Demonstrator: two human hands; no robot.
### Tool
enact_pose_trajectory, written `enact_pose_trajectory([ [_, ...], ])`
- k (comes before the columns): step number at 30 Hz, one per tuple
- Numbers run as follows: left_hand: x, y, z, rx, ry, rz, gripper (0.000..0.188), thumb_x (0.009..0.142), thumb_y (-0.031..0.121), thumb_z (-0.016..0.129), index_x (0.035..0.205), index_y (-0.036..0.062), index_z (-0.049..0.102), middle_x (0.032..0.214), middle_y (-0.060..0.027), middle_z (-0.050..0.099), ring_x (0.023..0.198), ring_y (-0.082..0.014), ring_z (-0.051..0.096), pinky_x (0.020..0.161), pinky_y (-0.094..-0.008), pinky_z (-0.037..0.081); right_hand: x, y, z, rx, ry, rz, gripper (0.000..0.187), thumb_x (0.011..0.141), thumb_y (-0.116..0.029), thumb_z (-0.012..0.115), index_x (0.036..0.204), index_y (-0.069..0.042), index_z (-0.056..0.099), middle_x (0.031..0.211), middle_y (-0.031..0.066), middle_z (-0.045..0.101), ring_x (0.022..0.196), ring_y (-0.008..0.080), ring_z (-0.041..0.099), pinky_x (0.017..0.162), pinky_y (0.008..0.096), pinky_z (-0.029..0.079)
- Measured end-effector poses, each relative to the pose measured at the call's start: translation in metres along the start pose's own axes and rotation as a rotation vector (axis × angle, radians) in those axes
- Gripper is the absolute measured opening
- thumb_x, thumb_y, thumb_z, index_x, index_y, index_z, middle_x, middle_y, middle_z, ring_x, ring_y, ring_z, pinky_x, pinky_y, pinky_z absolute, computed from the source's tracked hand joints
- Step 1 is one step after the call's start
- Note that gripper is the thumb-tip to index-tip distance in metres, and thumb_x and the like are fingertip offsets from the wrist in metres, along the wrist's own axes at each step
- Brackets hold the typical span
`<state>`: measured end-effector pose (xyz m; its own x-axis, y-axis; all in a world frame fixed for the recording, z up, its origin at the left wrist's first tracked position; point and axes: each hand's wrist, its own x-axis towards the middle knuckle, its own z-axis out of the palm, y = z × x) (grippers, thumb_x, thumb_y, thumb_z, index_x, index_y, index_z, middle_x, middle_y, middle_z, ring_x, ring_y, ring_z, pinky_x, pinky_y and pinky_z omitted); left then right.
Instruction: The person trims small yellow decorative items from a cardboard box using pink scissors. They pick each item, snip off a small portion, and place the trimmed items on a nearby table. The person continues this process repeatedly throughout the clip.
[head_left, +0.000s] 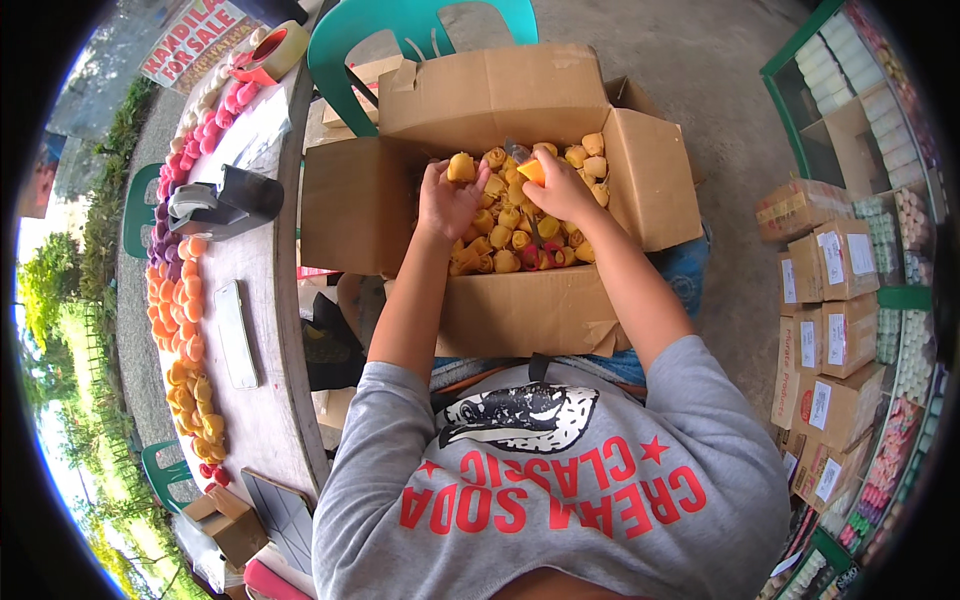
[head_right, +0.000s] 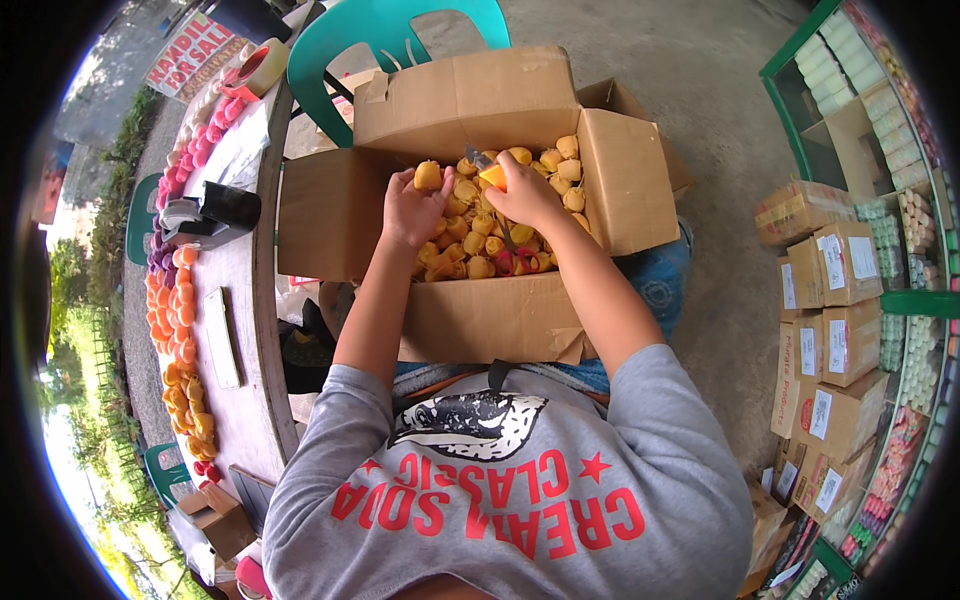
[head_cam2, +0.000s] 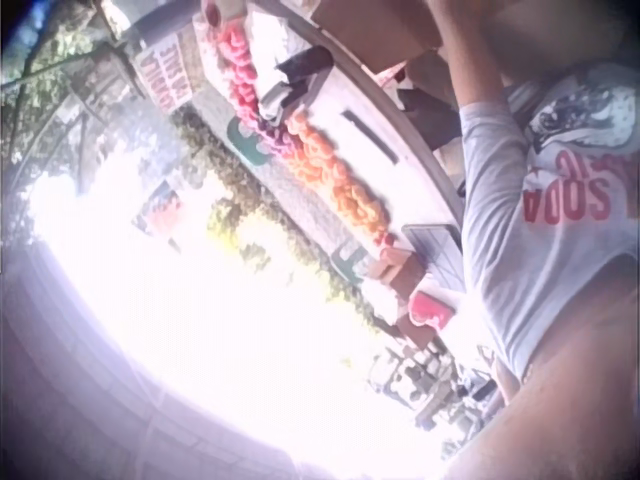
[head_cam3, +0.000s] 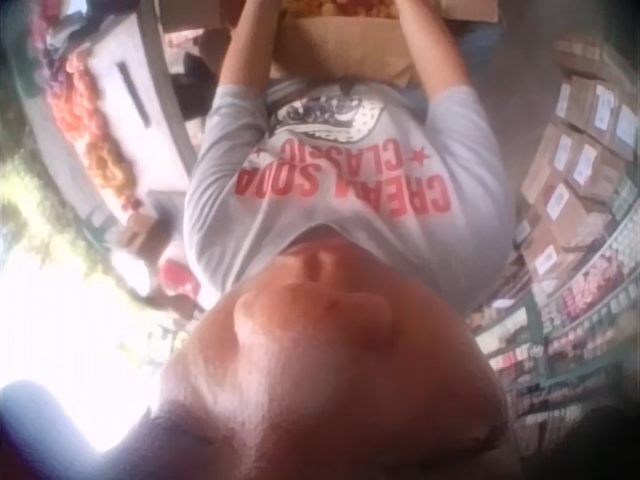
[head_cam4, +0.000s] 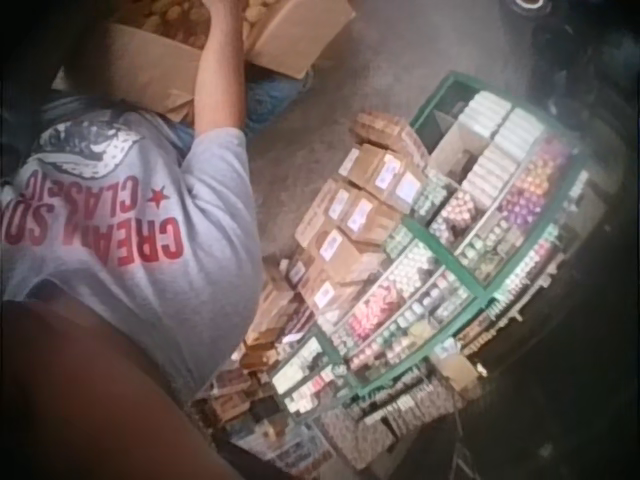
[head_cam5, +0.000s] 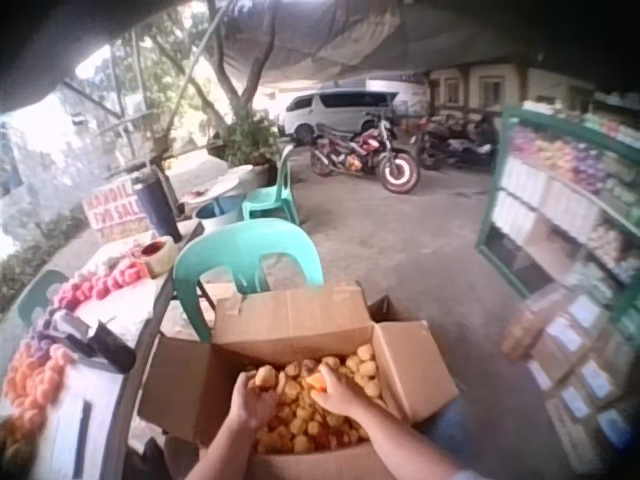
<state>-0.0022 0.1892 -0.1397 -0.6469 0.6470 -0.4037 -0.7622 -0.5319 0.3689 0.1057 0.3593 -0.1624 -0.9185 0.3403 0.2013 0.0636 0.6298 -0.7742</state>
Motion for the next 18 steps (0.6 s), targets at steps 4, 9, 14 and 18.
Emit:
enact_pose_trajectory([
  [4, -0.011, 0.009, -0.005, 0.104, -0.029, 0.036, 0.033, 0.091, 0.022, 0.055, 0.112, -0.0020, 0.047, 0.117, -0.0144, 0.054, 0.116, -0.0289, 0.051, 0.097, -0.0327, 0.046, 0.000, -0.005, -0.003, -0.125, 0.047, 0.030, 0.031, 0.077, -0.023, 0.063, 0.096, -0.005, 0.048, 0.070, 0.0182, 0.063, 0.068, 0.0380, 0.062, 0.059, 0.0460, 0.049],
  [9, -0.010, 0.013, -0.010, 0.112, -0.027, -0.013, 0.040, 0.088, 0.034, 0.061, 0.111, 0.0025, 0.051, 0.111, -0.0061, 0.062, 0.107, -0.0187, 0.058, 0.087, -0.0277, 0.048, 0.001, -0.008, -0.007, -0.149, 0.035, 0.062, 0.030, 0.077, -0.024, 0.064, 0.096, -0.006, 0.049, 0.071, 0.0184, 0.063, 0.068, 0.0383, 0.062, 0.058, 0.0455, 0.049],
  [14, 0.011, 0.018, -0.041, 0.007, 0.312, 0.099, 0.051, 0.091, 0.042, 0.054, 0.127, 0.0091, 0.038, 0.125, -0.0142, 0.054, 0.103, -0.0235, 0.059, 0.083, -0.0334, 0.050, 0.001, -0.005, -0.005, -0.178, -0.026, 0.108, 0.033, 0.077, -0.027, 0.063, 0.099, -0.007, 0.050, 0.072, 0.0179, 0.063, 0.069, 0.0377, 0.063, 0.060, 0.0457, 0.049],
  [18, 0.011, 0.021, -0.046, -0.074, 0.436, 0.104, 0.066, 0.092, 0.038, 0.049, 0.144, 0.0131, 0.016, 0.139, -0.0191, 0.036, 0.111, -0.0322, 0.053, 0.087, -0.0394, 0.048, 0.000, -0.006, -0.007, -0.197, -0.033, 0.118, 0.034, 0.077, -0.028, 0.063, 0.100, -0.007, 0.051, 0.073, 0.0176, 0.063, 0.071, 0.0373, 0.063, 0.061, 0.0455, 0.049],
])
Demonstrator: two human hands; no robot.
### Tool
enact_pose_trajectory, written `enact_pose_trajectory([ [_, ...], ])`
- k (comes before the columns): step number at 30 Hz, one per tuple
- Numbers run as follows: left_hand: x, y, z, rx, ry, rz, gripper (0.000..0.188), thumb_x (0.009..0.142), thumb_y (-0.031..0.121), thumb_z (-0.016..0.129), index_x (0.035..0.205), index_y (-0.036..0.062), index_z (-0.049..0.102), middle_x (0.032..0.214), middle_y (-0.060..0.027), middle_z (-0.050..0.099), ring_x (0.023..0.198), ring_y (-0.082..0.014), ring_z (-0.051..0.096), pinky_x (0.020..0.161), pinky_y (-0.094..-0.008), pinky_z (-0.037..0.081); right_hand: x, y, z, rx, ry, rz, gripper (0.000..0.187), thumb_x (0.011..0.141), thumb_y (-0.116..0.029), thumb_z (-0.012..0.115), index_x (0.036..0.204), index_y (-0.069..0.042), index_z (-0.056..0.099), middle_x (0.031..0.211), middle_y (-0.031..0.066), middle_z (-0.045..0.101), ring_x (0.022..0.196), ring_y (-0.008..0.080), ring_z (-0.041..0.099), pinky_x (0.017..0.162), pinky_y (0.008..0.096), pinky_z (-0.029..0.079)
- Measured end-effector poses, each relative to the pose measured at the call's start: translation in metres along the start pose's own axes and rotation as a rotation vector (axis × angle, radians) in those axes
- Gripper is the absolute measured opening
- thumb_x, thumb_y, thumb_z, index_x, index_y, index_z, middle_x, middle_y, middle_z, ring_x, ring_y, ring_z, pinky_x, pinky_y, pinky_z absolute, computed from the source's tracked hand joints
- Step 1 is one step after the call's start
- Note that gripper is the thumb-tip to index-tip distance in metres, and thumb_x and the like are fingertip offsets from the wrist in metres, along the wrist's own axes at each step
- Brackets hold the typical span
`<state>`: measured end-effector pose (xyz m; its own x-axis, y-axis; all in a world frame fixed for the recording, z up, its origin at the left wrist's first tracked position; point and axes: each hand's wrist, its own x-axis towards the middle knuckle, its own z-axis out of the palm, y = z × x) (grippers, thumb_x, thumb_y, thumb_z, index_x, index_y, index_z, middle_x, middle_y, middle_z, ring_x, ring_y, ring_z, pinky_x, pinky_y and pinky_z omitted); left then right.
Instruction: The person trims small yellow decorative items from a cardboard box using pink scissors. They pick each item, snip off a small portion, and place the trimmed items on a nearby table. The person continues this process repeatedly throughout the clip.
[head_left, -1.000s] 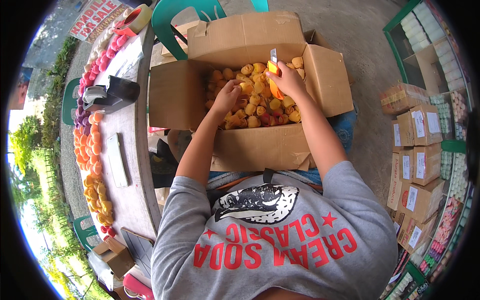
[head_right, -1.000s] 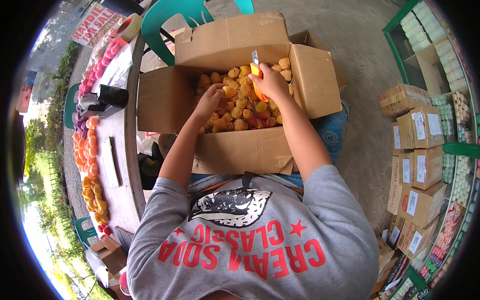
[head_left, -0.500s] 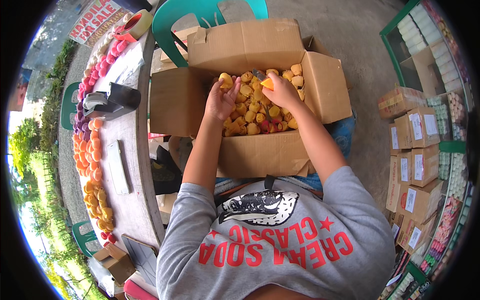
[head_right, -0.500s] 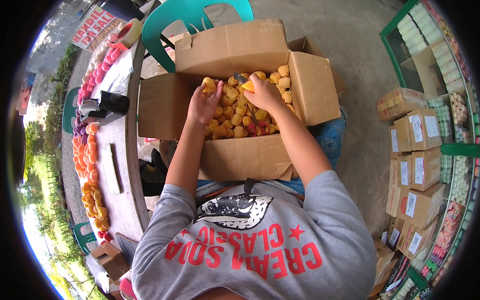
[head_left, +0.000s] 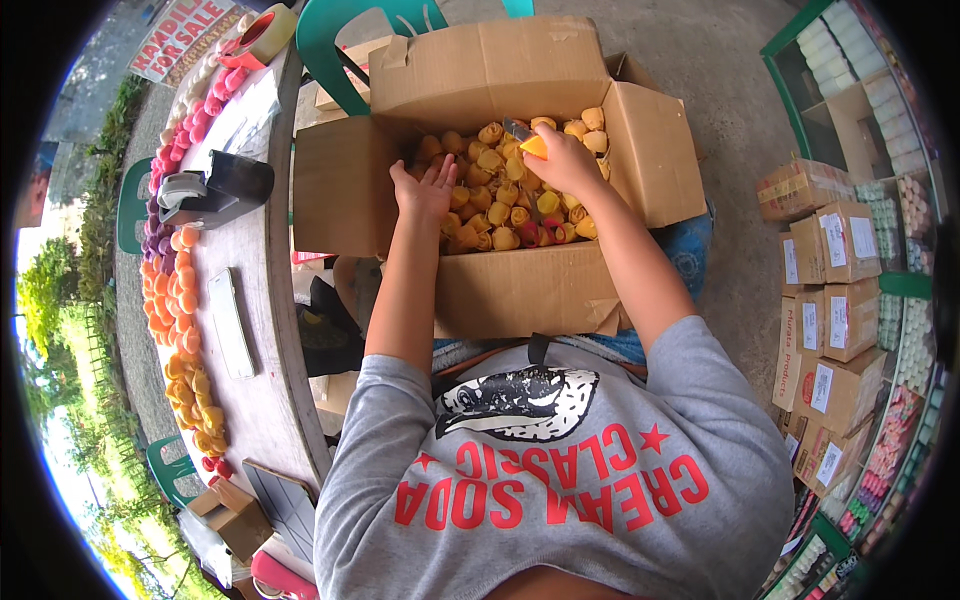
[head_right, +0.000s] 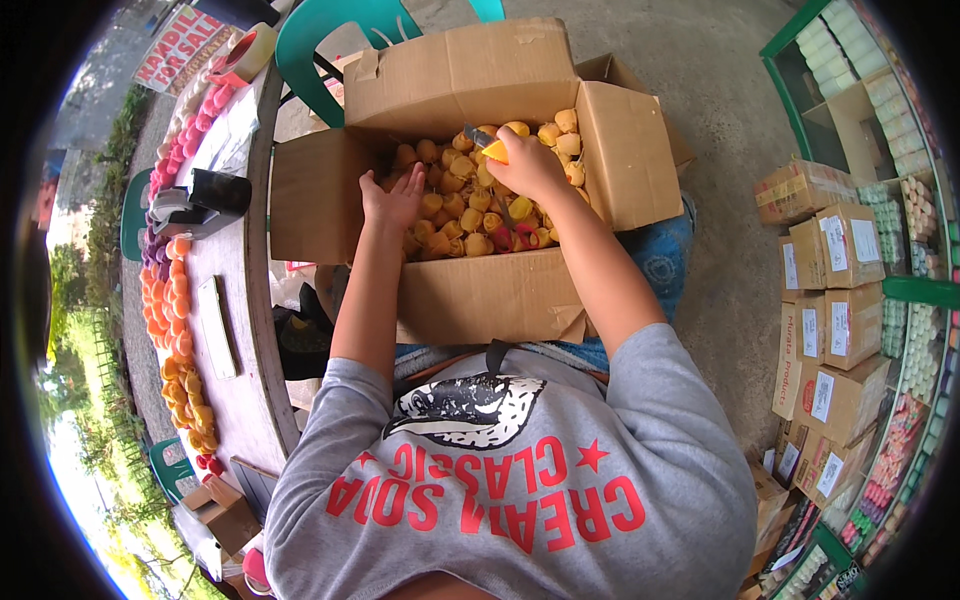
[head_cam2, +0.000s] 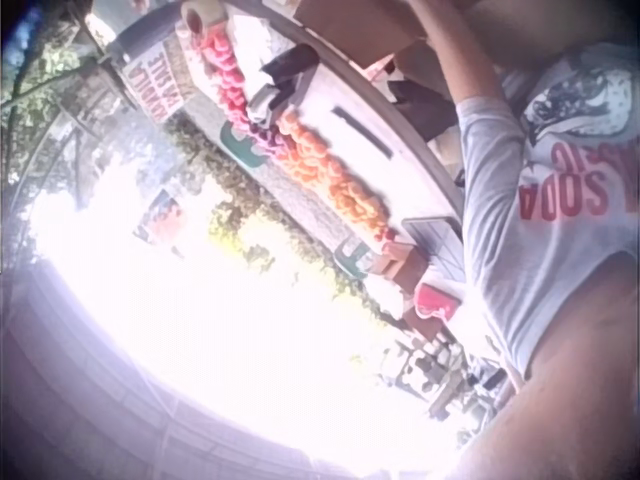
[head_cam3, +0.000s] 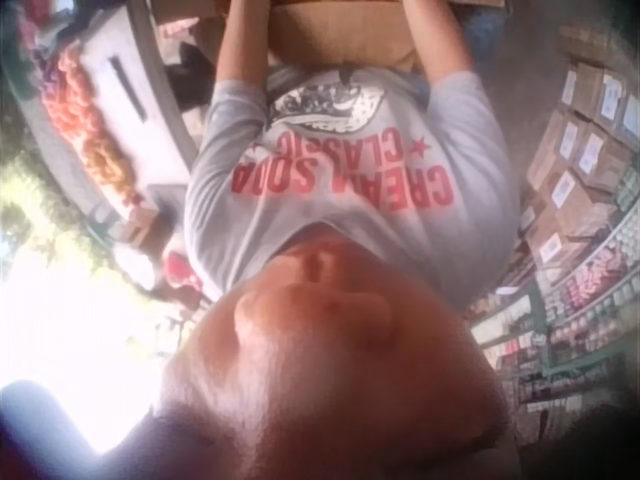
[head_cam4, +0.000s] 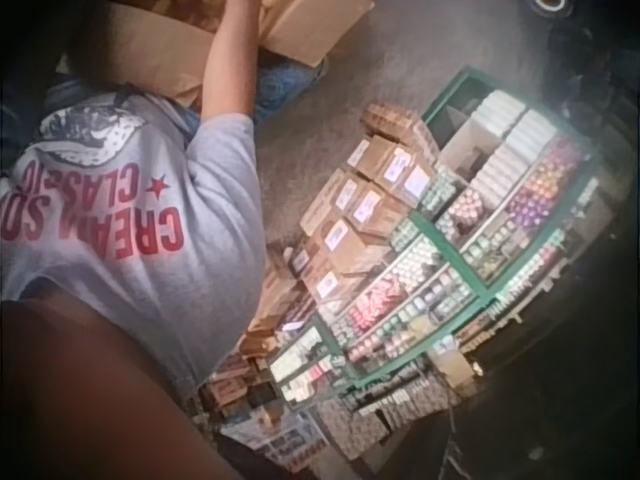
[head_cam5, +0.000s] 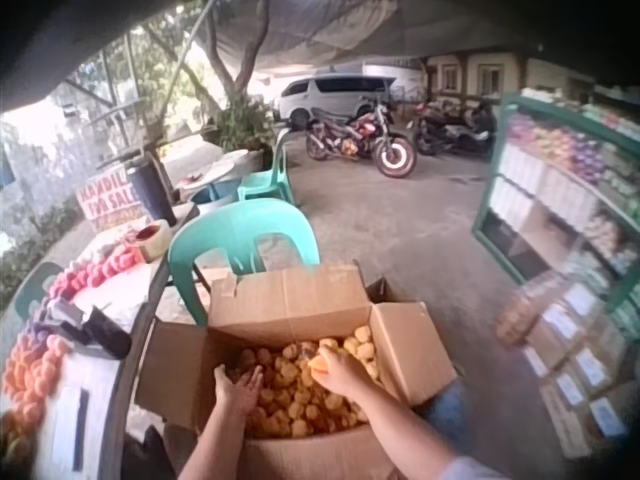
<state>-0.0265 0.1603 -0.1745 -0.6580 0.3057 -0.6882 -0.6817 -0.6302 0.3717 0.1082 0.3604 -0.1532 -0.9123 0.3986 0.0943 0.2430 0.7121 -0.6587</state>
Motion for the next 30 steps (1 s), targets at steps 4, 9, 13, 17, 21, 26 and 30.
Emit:
enact_pose_trajectory([
  [4, 0.001, -0.009, 0.004, 0.655, 0.010, 0.192, 0.059, 0.087, 0.033, 0.056, 0.135, 0.0043, 0.036, 0.134, -0.0190, 0.043, 0.114, -0.0314, 0.052, 0.090, -0.0377, 0.047, -0.001, -0.002, -0.003, 0.008, 0.007, 0.018, 0.034, 0.078, -0.028, 0.063, 0.100, -0.006, 0.051, 0.074, 0.0175, 0.063, 0.072, 0.0367, 0.063, 0.062, 0.0449, 0.050],
  [9, 0.015, -0.009, 0.001, 2.252, -0.106, 0.362, 0.057, 0.079, 0.028, 0.066, 0.126, 0.0017, 0.048, 0.114, -0.0209, 0.060, 0.105, -0.0270, 0.060, 0.084, -0.0330, 0.049, 0.000, -0.009, -0.008, 0.033, -0.005, 0.052, 0.033, 0.078, -0.029, 0.062, 0.100, -0.006, 0.051, 0.077, 0.0169, 0.065, 0.075, 0.0357, 0.064, 0.064, 0.0438, 0.050],
  [13, 0.020, -0.004, -0.005, 2.516, -0.188, 0.287, 0.052, 0.079, 0.033, 0.065, 0.124, 0.0097, 0.053, 0.127, -0.0165, 0.052, 0.113, -0.0288, 0.055, 0.090, -0.0418, 0.047, -0.001, -0.008, -0.014, -0.010, -0.071, 0.081, 0.036, 0.078, -0.030, 0.062, 0.102, -0.006, 0.051, 0.080, 0.0168, 0.065, 0.076, 0.0354, 0.064, 0.065, 0.0431, 0.050],
  [17, 0.003, -0.010, 0.004, 2.072, -0.186, 0.309, 0.046, 0.081, 0.029, 0.062, 0.118, 0.0022, 0.053, 0.121, -0.0179, 0.054, 0.110, -0.0276, 0.057, 0.088, -0.0389, 0.049, -0.001, -0.003, -0.006, 0.078, -0.120, -0.008, 0.037, 0.079, -0.031, 0.056, 0.109, -0.008, 0.052, 0.085, 0.0181, 0.065, 0.083, 0.0362, 0.063, 0.071, 0.0448, 0.050],
  [21, -0.018, -0.017, 0.017, 0.668, -0.305, -0.111, 0.043, 0.084, 0.031, 0.053, 0.110, -0.0030, 0.050, 0.109, -0.0173, 0.055, 0.099, -0.0291, 0.058, 0.086, -0.0391, 0.051, -0.001, -0.002, 0.000, 0.098, -0.102, 0.026, 0.037, 0.079, -0.029, 0.054, 0.110, -0.008, 0.052, 0.090, 0.0180, 0.065, 0.087, 0.0357, 0.063, 0.074, 0.0442, 0.049],
  [26, -0.041, -0.018, 0.026, 0.278, -0.605, -0.332, 0.041, 0.087, 0.031, 0.034, 0.106, -0.0007, 0.050, 0.099, -0.0136, 0.055, 0.082, -0.0221, 0.056, 0.078, -0.0354, 0.050, 0.001, 0.002, 0.016, 0.093, -0.072, -0.147, 0.039, 0.077, -0.027, 0.056, 0.110, -0.008, 0.052, 0.092, 0.0170, 0.065, 0.088, 0.0348, 0.063, 0.073, 0.0434, 0.049],
  [30, -0.040, -0.024, 0.015, 0.702, -0.413, -0.005, 0.033, 0.090, 0.036, 0.036, 0.093, 0.0084, 0.053, 0.070, -0.0053, 0.053, 0.054, -0.0124, 0.044, 0.050, -0.0259, 0.036, -0.014, -0.024, 0.003, -0.068, -0.139, -0.203, 0.026, 0.074, -0.029, 0.059, 0.091, -0.009, 0.058, 0.082, 0.0123, 0.066, 0.078, 0.0317, 0.064, 0.067, 0.0428, 0.050],
])
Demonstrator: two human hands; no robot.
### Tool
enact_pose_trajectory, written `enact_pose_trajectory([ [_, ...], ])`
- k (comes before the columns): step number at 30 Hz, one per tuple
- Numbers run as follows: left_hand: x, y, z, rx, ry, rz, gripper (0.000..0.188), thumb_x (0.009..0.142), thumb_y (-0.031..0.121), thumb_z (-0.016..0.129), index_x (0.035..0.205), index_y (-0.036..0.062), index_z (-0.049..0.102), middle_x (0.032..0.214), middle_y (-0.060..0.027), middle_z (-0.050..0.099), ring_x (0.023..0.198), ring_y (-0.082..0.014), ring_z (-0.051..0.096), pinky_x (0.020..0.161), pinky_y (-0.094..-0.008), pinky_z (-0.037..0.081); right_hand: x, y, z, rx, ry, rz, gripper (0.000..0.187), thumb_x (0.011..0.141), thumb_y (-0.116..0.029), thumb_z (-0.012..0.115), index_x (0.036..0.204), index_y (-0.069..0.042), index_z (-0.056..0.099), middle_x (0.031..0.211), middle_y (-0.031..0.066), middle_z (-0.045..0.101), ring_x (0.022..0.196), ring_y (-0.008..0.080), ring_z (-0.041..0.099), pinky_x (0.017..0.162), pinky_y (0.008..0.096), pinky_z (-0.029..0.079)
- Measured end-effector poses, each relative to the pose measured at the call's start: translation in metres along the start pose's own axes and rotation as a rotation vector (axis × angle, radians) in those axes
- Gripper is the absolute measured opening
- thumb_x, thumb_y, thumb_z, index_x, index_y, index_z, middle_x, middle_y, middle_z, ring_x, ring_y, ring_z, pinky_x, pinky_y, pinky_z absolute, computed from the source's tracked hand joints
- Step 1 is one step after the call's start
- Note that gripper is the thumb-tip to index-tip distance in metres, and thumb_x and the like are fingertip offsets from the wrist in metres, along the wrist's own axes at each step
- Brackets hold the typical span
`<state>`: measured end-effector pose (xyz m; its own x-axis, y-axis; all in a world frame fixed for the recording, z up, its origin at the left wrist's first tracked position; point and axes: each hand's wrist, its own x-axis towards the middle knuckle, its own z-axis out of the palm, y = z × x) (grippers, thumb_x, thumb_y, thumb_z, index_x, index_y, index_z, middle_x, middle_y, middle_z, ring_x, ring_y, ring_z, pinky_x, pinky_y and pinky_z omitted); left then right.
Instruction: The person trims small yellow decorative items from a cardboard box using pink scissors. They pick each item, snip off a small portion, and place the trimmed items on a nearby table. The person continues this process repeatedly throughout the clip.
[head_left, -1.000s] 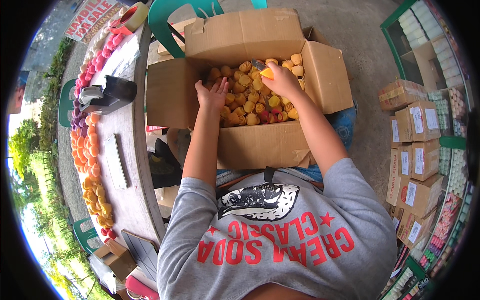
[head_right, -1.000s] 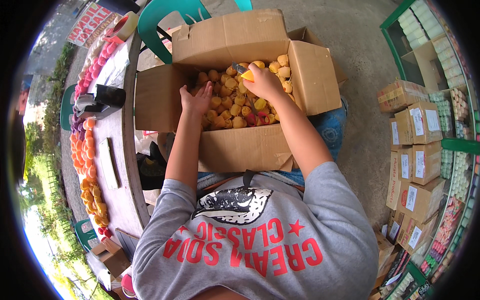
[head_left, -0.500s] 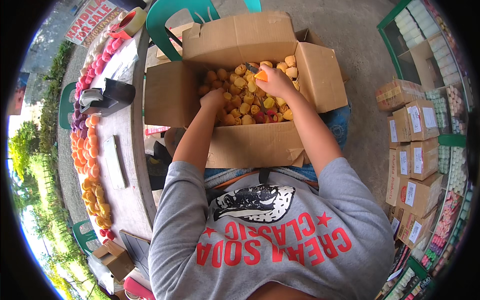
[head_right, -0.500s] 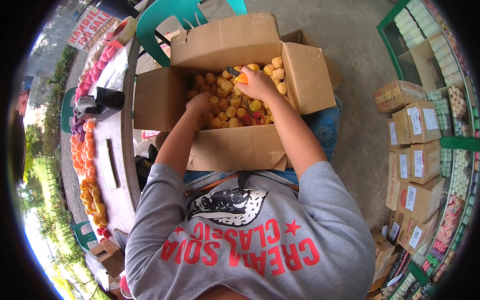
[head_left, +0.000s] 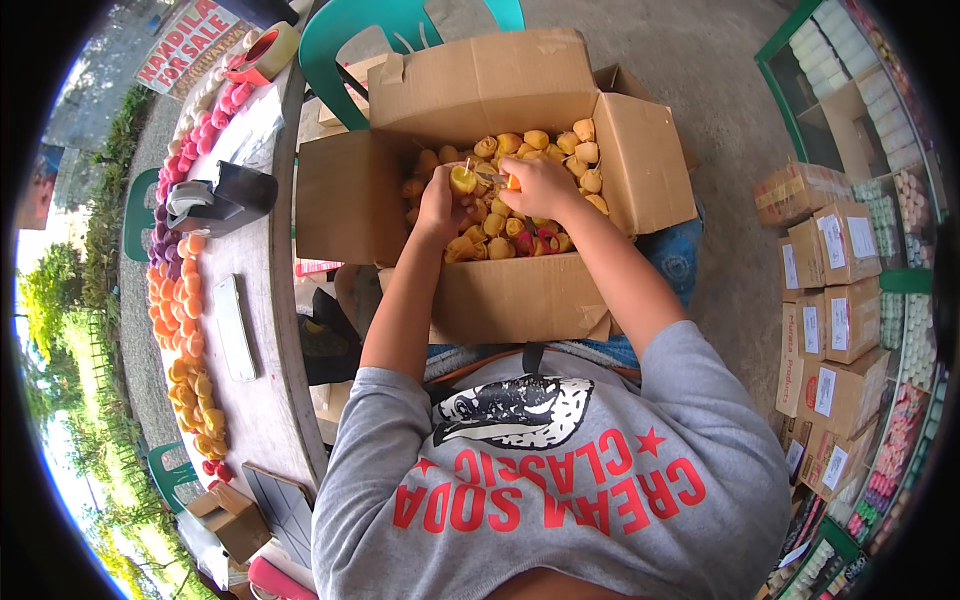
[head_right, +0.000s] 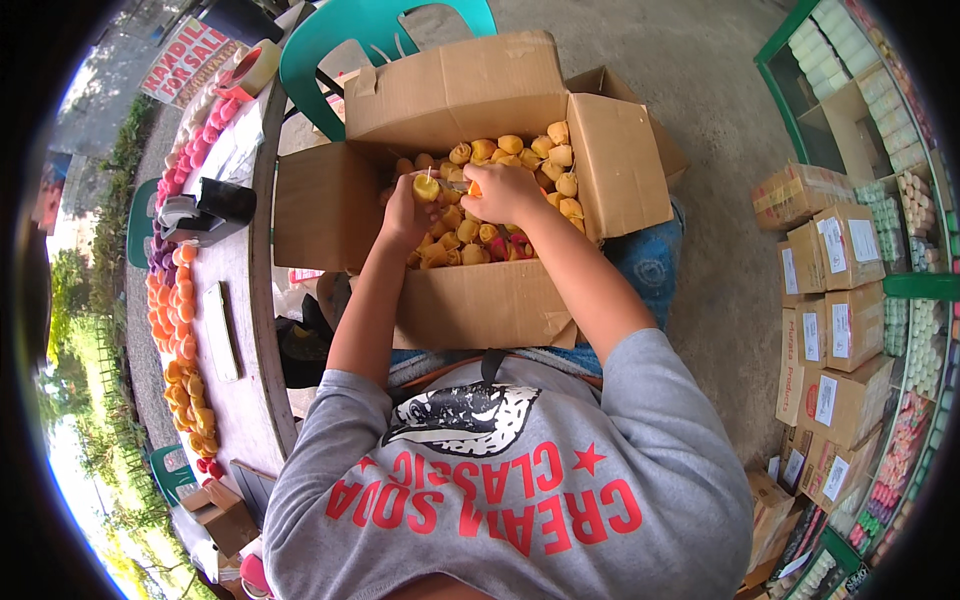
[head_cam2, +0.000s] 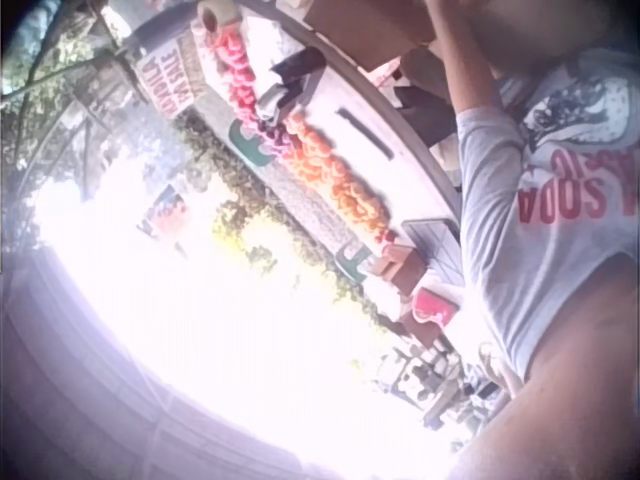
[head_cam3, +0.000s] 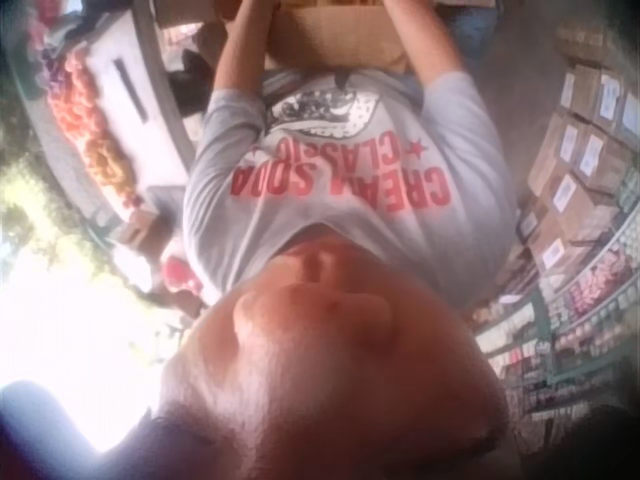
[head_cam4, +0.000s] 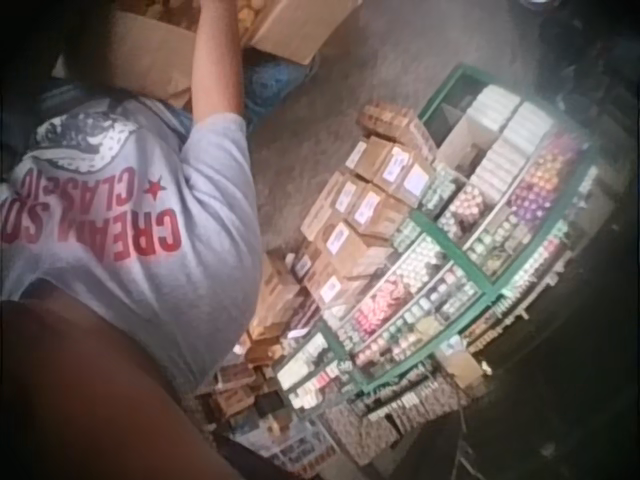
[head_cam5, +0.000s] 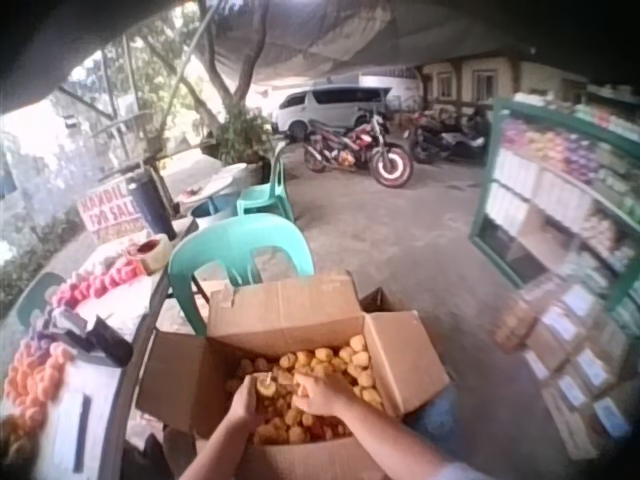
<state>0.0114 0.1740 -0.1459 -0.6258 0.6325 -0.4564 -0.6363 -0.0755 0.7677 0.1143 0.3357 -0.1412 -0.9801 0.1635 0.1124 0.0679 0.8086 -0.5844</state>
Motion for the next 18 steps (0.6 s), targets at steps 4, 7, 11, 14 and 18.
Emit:
enact_pose_trajectory([
  [4, -0.005, 0.001, 0.006, 0.169, 0.176, -0.014, 0.031, 0.088, 0.042, 0.042, 0.081, 0.0134, 0.050, 0.061, -0.0010, 0.052, 0.043, -0.0089, 0.039, 0.041, -0.0221, 0.031, -0.001, -0.004, -0.002, -0.061, 0.081, -0.072, 0.026, 0.072, -0.034, 0.064, 0.078, -0.009, 0.058, 0.074, 0.0089, 0.065, 0.069, 0.0290, 0.065, 0.059, 0.0410, 0.051],
  [7, -0.007, 0.002, 0.005, 0.185, 0.143, -0.037, 0.031, 0.088, 0.041, 0.042, 0.077, 0.0130, 0.050, 0.060, -0.0014, 0.051, 0.044, -0.0086, 0.041, 0.040, -0.0225, 0.032, -0.002, -0.007, 0.001, -0.088, 0.111, -0.123, 0.027, 0.073, -0.034, 0.065, 0.079, -0.009, 0.057, 0.074, 0.0078, 0.065, 0.069, 0.0278, 0.065, 0.058, 0.0407, 0.050],
  [11, -0.008, -0.002, 0.011, 0.260, 0.190, -0.032, 0.030, 0.087, 0.037, 0.041, 0.074, 0.0121, 0.050, 0.058, -0.0016, 0.050, 0.043, -0.0087, 0.039, 0.038, -0.0241, 0.030, -0.002, -0.010, 0.004, -0.131, 0.084, -0.169, 0.024, 0.074, -0.031, 0.065, 0.080, -0.009, 0.056, 0.074, 0.0074, 0.065, 0.070, 0.0280, 0.066, 0.058, 0.0415, 0.051],
  [14, -0.007, -0.005, 0.004, 0.253, 0.154, -0.015, 0.029, 0.088, 0.033, 0.039, 0.074, 0.0106, 0.051, 0.057, -0.0020, 0.049, 0.042, -0.0092, 0.037, 0.037, -0.0251, 0.028, -0.002, -0.015, 0.003, -0.165, 0.040, -0.172, 0.020, 0.076, -0.026, 0.063, 0.081, -0.009, 0.056, 0.074, 0.0092, 0.066, 0.071, 0.0291, 0.066, 0.059, 0.0419, 0.052],
  [18, -0.013, -0.003, 0.011, 0.279, 0.174, 0.092, 0.029, 0.089, 0.030, 0.039, 0.078, 0.0073, 0.053, 0.056, -0.0026, 0.047, 0.041, -0.0101, 0.036, 0.037, -0.0258, 0.028, 0.002, -0.012, 0.017, -0.200, 0.073, -0.079, 0.011, 0.079, -0.018, 0.057, 0.082, -0.008, 0.058, 0.073, 0.0126, 0.066, 0.070, 0.0311, 0.066, 0.059, 0.0430, 0.052],
])
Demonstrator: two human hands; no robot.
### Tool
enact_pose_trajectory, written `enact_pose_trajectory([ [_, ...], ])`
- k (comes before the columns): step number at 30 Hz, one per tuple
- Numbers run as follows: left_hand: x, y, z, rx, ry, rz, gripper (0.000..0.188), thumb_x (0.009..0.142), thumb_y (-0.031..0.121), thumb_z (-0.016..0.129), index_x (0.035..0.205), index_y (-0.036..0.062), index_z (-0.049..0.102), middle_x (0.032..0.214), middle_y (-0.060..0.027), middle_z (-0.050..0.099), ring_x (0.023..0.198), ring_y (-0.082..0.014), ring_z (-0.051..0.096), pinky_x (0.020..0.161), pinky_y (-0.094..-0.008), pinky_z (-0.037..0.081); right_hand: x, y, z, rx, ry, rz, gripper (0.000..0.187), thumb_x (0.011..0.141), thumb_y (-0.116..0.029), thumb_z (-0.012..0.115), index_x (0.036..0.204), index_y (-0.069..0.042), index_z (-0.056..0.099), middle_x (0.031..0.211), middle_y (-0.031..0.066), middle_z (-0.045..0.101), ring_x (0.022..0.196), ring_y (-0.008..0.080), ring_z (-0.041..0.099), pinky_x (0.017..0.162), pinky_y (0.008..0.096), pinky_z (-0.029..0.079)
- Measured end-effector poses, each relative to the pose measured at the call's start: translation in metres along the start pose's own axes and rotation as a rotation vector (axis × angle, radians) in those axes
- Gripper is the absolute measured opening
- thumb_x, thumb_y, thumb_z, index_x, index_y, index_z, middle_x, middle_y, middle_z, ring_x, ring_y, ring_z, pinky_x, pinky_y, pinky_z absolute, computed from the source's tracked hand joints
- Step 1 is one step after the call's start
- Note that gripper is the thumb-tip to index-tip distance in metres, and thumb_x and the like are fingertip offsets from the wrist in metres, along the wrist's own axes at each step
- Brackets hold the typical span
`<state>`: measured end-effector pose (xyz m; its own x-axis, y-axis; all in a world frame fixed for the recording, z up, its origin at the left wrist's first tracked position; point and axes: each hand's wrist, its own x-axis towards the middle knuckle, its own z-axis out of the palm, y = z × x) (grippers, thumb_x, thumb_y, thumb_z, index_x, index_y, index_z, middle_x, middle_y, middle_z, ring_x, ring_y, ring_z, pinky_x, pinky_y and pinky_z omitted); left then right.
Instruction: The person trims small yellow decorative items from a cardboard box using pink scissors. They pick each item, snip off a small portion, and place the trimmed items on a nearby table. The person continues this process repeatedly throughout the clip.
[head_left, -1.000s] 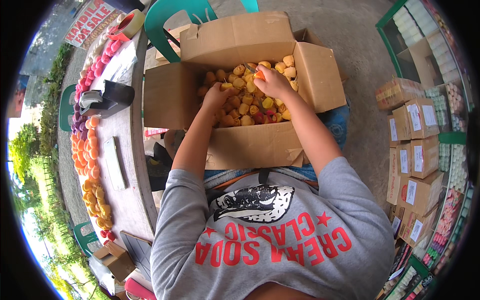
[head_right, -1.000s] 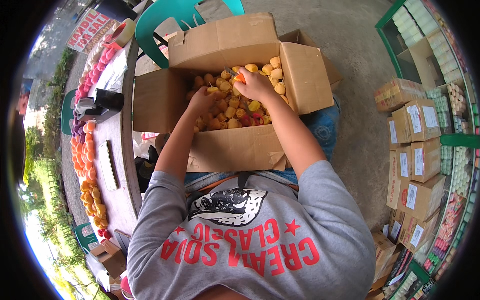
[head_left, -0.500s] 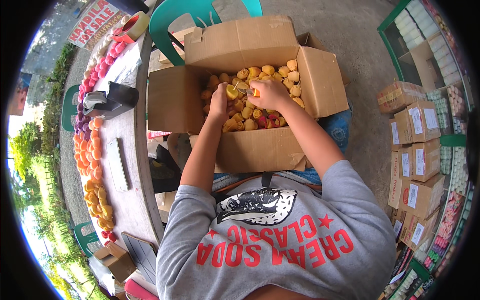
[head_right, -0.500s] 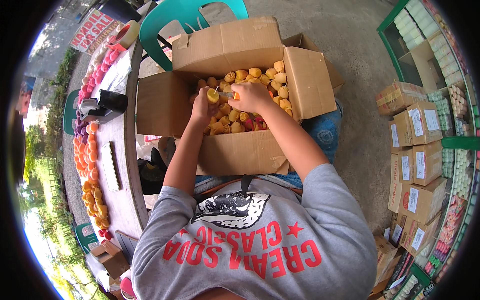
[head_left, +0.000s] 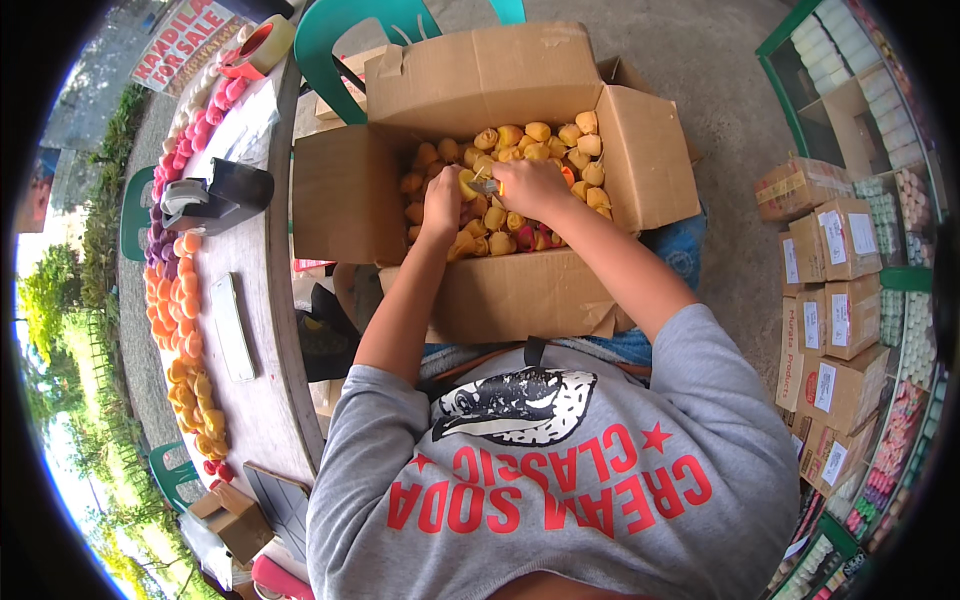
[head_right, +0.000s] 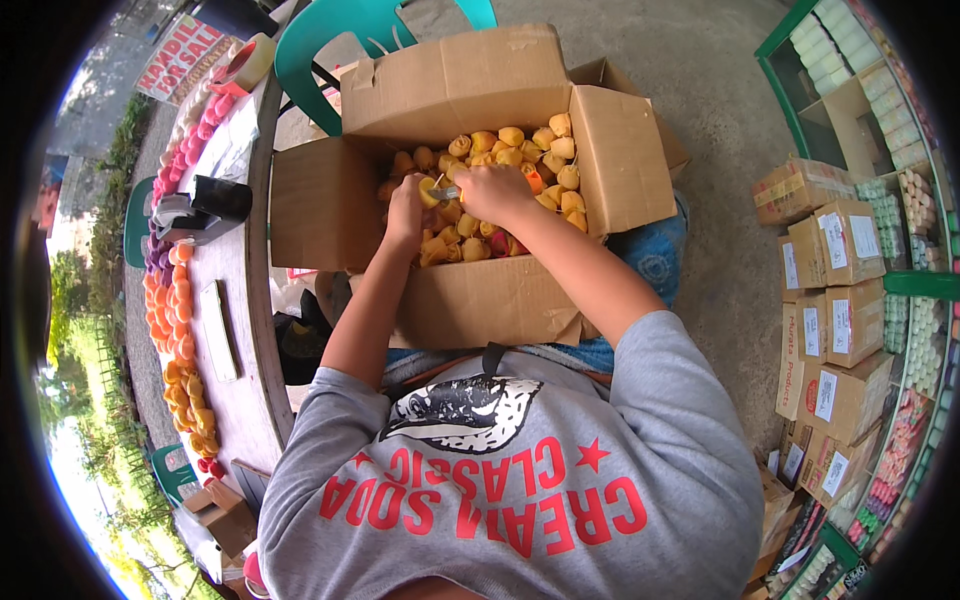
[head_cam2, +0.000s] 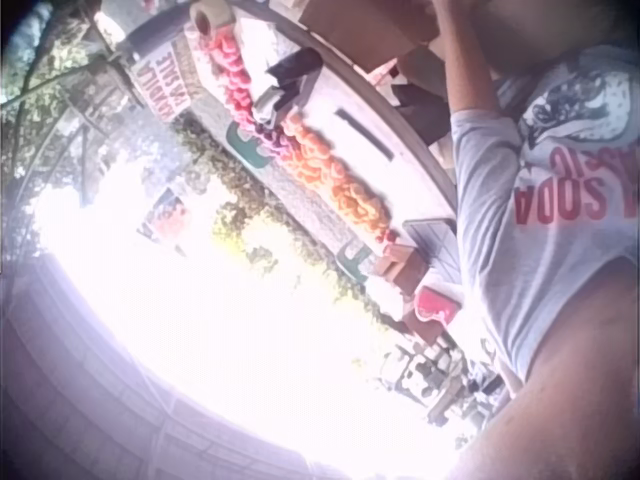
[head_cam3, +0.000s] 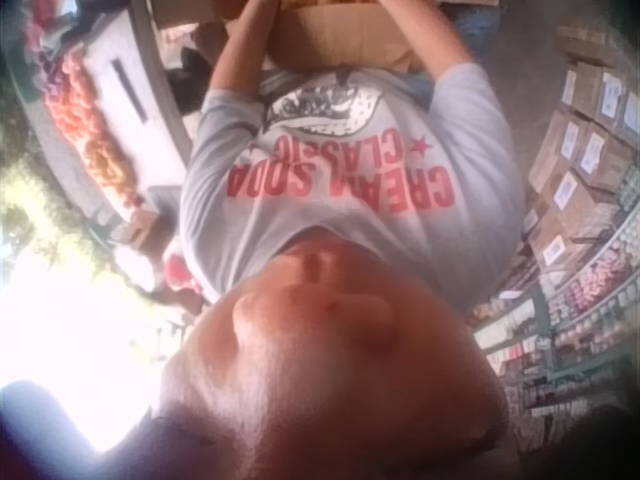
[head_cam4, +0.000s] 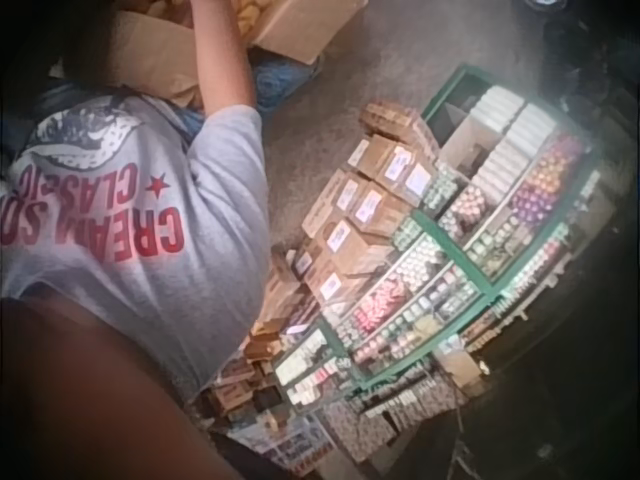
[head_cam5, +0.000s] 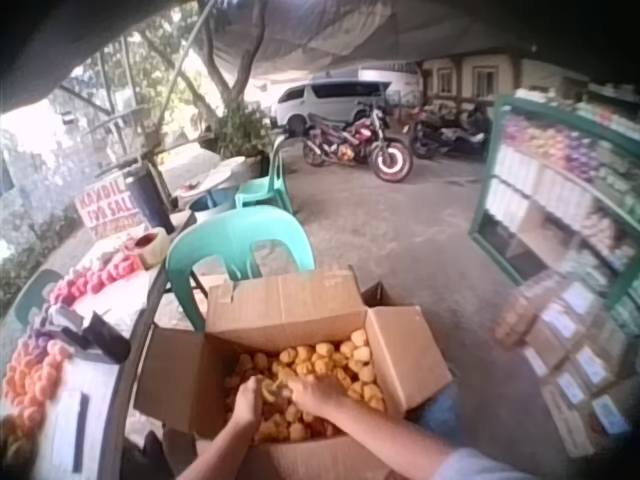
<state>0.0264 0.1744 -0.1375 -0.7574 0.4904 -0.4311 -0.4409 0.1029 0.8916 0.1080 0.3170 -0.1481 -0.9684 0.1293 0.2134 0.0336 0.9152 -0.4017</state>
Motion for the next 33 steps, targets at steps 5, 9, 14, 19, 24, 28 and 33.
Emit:
enact_pose_trajectory([
  [5, -0.003, 0.003, 0.005, -0.031, -0.012, 0.075, 0.032, 0.091, 0.030, 0.038, 0.086, 0.0042, 0.055, 0.059, -0.0037, 0.047, 0.043, -0.0107, 0.037, 0.040, -0.0261, 0.031, 0.011, 0.020, -0.004, 0.004, 0.148, 0.297, 0.011, 0.080, -0.016, 0.054, 0.080, -0.006, 0.060, 0.071, 0.0141, 0.066, 0.067, 0.0318, 0.066, 0.057, 0.0441, 0.052],
  [9, 0.004, 0.011, -0.001, -0.028, 0.192, 0.166, 0.034, 0.094, 0.031, 0.033, 0.091, 0.0049, 0.054, 0.060, -0.0031, 0.049, 0.045, -0.0096, 0.039, 0.041, -0.0253, 0.033, 0.006, 0.027, -0.016, 0.073, 0.199, 0.358, 0.018, 0.078, -0.026, 0.063, 0.083, -0.008, 0.060, 0.071, 0.0132, 0.065, 0.068, 0.0322, 0.065, 0.058, 0.0438, 0.052],
  [14, 0.041, -0.003, -0.034, 0.508, 0.677, 0.249, 0.048, 0.091, 0.040, 0.044, 0.118, 0.0011, 0.052, 0.124, -0.0235, 0.045, 0.112, -0.0351, 0.048, 0.093, -0.0438, 0.040, 0.007, 0.025, -0.015, 0.067, 0.160, 0.394, 0.022, 0.079, -0.029, 0.064, 0.085, -0.008, 0.060, 0.073, 0.0122, 0.066, 0.070, 0.0320, 0.065, 0.061, 0.0432, 0.052],
  [19, 0.012, -0.009, -0.021, 1.321, 0.058, 0.136, 0.048, 0.086, 0.040, 0.052, 0.121, 0.0081, 0.053, 0.129, -0.0175, 0.045, 0.119, -0.0342, 0.047, 0.096, -0.0445, 0.041, 0.009, 0.031, -0.018, 0.062, 0.049, 0.453, 0.024, 0.080, -0.032, 0.062, 0.089, -0.009, 0.060, 0.075, 0.0130, 0.066, 0.072, 0.0319, 0.065, 0.062, 0.0438, 0.052],
  [24, 0.015, -0.022, -0.006, 1.707, -0.036, 0.221, 0.041, 0.081, 0.037, 0.059, 0.110, 0.0081, 0.053, 0.117, -0.0191, 0.049, 0.108, -0.0350, 0.054, 0.087, -0.0446, 0.048, 0.006, 0.031, -0.016, 0.078, 0.023, 0.423, 0.025, 0.080, -0.031, 0.062, 0.090, -0.009, 0.061, 0.076, 0.0134, 0.066, 0.072, 0.0325, 0.065, 0.063, 0.0442, 0.052],
  [28, 0.059, 0.005, -0.021, 1.674, 0.326, 0.301, 0.037, 0.083, 0.031, 0.058, 0.111, 0.0091, 0.046, 0.109, -0.0196, 0.051, 0.100, -0.0380, 0.058, 0.072, -0.0438, 0.055, 0.008, 0.035, -0.016, 0.091, 0.026, 0.411, 0.024, 0.079, -0.030, 0.062, 0.091, -0.009, 0.061, 0.075, 0.0129, 0.066, 0.073, 0.0326, 0.065, 0.064, 0.0438, 0.052],
  [33, 0.106, -0.027, -0.076, 1.739, 0.336, 0.295, 0.033, 0.086, 0.025, 0.056, 0.114, 0.0102, 0.048, 0.114, -0.0193, 0.054, 0.094, -0.0354, 0.062, 0.075, -0.0456, 0.053, 0.008, 0.031, -0.023, 0.116, -0.022, 0.398, 0.021, 0.079, -0.027, 0.061, 0.089, -0.008, 0.061, 0.077, 0.0125, 0.066, 0.073, 0.0319, 0.065, 0.064, 0.0429, 0.052],
])
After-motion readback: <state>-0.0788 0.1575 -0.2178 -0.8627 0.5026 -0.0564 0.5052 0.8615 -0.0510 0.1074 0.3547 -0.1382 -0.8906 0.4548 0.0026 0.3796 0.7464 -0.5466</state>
